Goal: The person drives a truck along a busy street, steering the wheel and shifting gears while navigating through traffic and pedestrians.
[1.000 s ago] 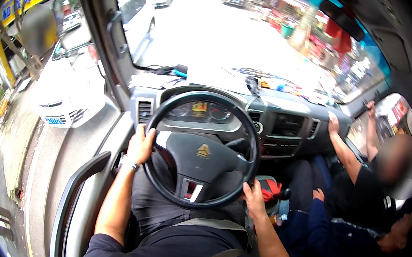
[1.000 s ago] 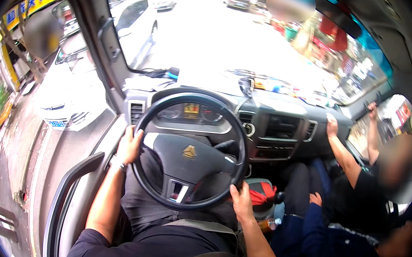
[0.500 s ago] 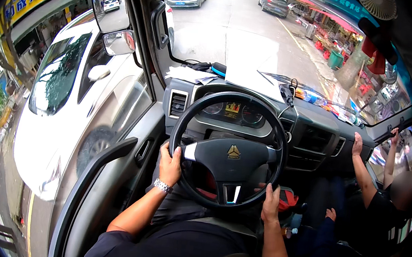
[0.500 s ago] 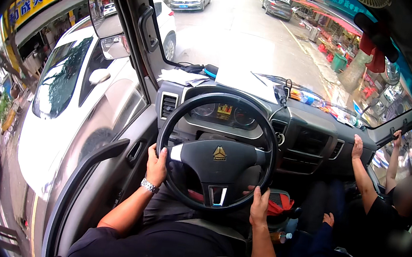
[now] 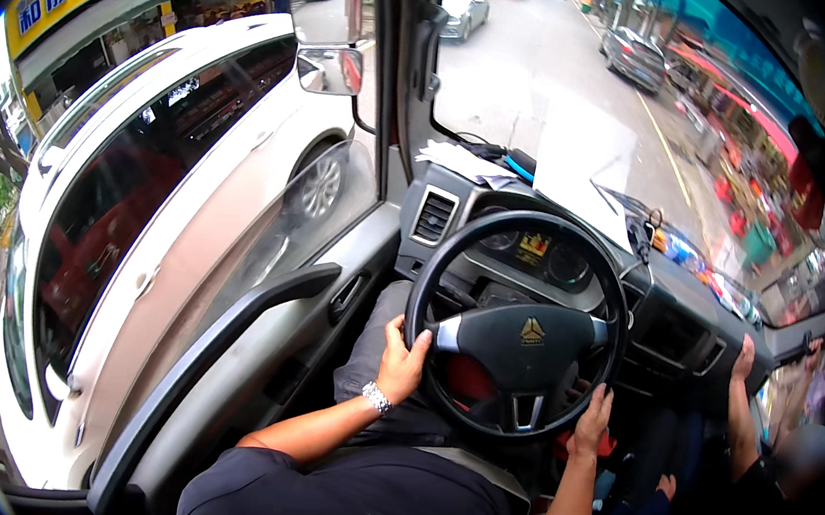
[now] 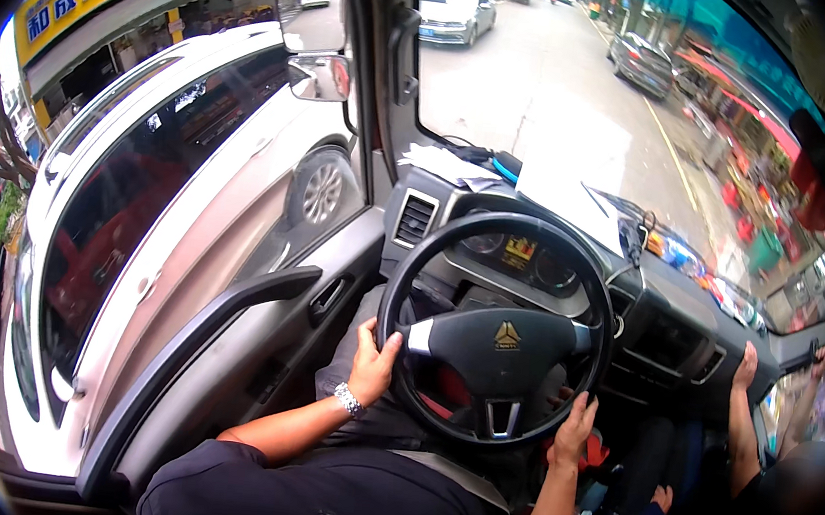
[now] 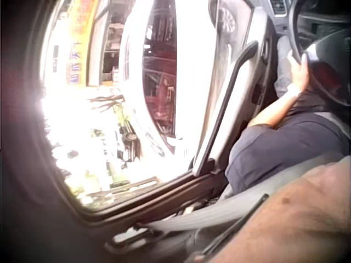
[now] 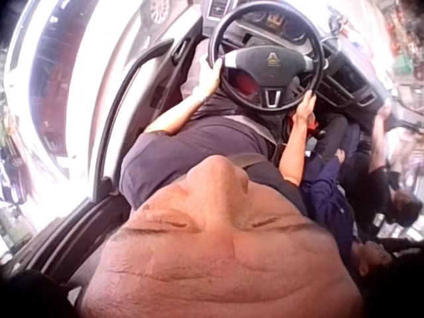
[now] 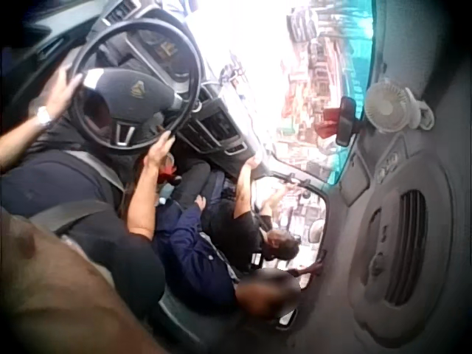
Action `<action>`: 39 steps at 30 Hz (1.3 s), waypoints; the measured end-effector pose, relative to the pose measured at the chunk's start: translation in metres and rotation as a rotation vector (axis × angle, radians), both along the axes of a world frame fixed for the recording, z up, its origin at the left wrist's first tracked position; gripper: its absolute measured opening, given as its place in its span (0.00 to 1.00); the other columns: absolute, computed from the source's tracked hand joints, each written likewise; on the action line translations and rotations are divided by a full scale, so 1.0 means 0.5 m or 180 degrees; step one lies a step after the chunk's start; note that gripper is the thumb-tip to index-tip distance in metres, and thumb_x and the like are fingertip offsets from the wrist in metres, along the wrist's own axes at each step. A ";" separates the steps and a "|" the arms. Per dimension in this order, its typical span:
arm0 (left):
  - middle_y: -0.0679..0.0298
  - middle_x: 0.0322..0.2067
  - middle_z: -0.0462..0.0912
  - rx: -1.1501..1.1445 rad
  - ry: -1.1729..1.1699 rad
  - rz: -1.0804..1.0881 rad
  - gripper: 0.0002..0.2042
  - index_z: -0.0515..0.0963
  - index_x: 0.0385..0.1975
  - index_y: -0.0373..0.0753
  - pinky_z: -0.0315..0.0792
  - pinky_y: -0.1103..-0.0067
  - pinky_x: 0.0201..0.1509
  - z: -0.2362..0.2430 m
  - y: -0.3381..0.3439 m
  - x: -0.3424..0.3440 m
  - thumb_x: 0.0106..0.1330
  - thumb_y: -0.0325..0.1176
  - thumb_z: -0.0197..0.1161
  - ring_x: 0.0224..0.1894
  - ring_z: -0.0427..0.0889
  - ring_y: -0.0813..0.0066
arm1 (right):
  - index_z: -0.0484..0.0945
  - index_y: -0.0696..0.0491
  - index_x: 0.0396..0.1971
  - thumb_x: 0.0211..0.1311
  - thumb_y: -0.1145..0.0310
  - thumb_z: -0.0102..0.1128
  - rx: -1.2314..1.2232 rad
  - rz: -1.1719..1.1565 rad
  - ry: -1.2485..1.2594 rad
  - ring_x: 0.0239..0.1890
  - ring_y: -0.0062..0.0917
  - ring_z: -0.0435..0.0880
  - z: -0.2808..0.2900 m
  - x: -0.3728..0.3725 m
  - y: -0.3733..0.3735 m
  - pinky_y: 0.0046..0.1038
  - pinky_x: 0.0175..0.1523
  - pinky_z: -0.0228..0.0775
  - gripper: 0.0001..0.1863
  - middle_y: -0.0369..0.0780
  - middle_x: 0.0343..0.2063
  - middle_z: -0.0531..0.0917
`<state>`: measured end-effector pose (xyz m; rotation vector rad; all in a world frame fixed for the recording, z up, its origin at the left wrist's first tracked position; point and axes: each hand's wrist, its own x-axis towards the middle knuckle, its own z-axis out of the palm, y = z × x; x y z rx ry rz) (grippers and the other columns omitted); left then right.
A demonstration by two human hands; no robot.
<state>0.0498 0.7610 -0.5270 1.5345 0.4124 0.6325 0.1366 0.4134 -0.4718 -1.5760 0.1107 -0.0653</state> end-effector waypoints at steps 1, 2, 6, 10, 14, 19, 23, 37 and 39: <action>0.49 0.50 0.80 -0.0255 0.0162 -0.0138 0.31 0.58 0.65 0.30 0.74 0.70 0.57 0.010 0.003 -0.007 0.74 0.44 0.63 0.51 0.82 0.65 | 0.69 0.55 0.61 0.82 0.51 0.44 -0.0018 0.0042 -0.0027 0.40 0.26 0.85 0.009 0.008 0.001 0.27 0.46 0.76 0.23 0.41 0.44 0.84; 0.49 0.51 0.80 -0.0356 0.0083 -0.0107 0.31 0.59 0.65 0.30 0.73 0.70 0.59 -0.006 0.002 -0.003 0.74 0.45 0.63 0.53 0.81 0.65 | 0.69 0.54 0.61 0.82 0.51 0.43 -0.0044 -0.0036 -0.0006 0.39 0.26 0.85 0.015 0.012 0.005 0.26 0.44 0.76 0.23 0.41 0.43 0.84; 0.49 0.54 0.78 -0.0246 0.0276 0.0042 0.31 0.61 0.65 0.31 0.72 0.70 0.62 0.036 0.022 0.024 0.74 0.46 0.63 0.55 0.80 0.64 | 0.70 0.53 0.57 0.82 0.48 0.41 -0.0101 0.0018 0.0064 0.36 0.23 0.84 0.027 0.032 -0.001 0.25 0.39 0.76 0.24 0.39 0.40 0.83; 0.54 0.52 0.79 -0.0640 0.0039 -0.0045 0.30 0.65 0.65 0.32 0.72 0.73 0.60 0.022 0.046 0.065 0.72 0.45 0.65 0.51 0.79 0.68 | 0.74 0.53 0.52 0.81 0.44 0.40 -0.0264 0.0113 0.0027 0.34 0.22 0.82 0.010 0.057 -0.023 0.25 0.39 0.75 0.26 0.38 0.38 0.83; 0.60 0.47 0.81 -0.0560 -0.0235 -0.0057 0.23 0.65 0.64 0.33 0.72 0.78 0.56 0.000 0.045 0.061 0.75 0.36 0.62 0.47 0.79 0.75 | 0.73 0.54 0.54 0.82 0.48 0.42 -0.0400 -0.0034 -0.0172 0.32 0.22 0.83 -0.011 0.081 -0.017 0.25 0.38 0.75 0.23 0.38 0.36 0.84; 0.65 0.44 0.81 -0.0687 -0.0086 -0.0160 0.21 0.65 0.64 0.36 0.68 0.78 0.57 0.027 0.025 0.044 0.77 0.36 0.60 0.47 0.76 0.79 | 0.72 0.55 0.54 0.81 0.48 0.43 -0.0561 0.0033 -0.0218 0.30 0.22 0.84 0.004 0.100 -0.026 0.24 0.35 0.76 0.24 0.39 0.35 0.85; 0.61 0.45 0.81 -0.0503 -0.0253 -0.0069 0.21 0.65 0.63 0.33 0.72 0.78 0.55 0.008 0.014 0.036 0.77 0.36 0.60 0.44 0.78 0.77 | 0.72 0.55 0.54 0.81 0.48 0.43 -0.0498 0.0035 -0.0244 0.30 0.22 0.84 0.013 0.101 -0.025 0.24 0.34 0.76 0.24 0.40 0.35 0.85; 0.64 0.44 0.79 -0.0676 -0.0131 -0.0092 0.22 0.66 0.65 0.36 0.70 0.79 0.56 0.024 0.022 0.039 0.77 0.36 0.61 0.45 0.76 0.78 | 0.71 0.55 0.53 0.81 0.46 0.41 -0.0326 0.0040 -0.0163 0.31 0.23 0.85 0.014 0.079 -0.016 0.24 0.34 0.78 0.25 0.41 0.37 0.84; 0.64 0.45 0.79 -0.0663 -0.0095 -0.0140 0.24 0.65 0.67 0.35 0.70 0.79 0.57 0.024 0.022 0.042 0.77 0.37 0.60 0.45 0.76 0.78 | 0.72 0.55 0.53 0.81 0.47 0.41 -0.0374 0.0061 -0.0222 0.31 0.23 0.85 0.015 0.082 -0.015 0.24 0.34 0.78 0.25 0.42 0.37 0.84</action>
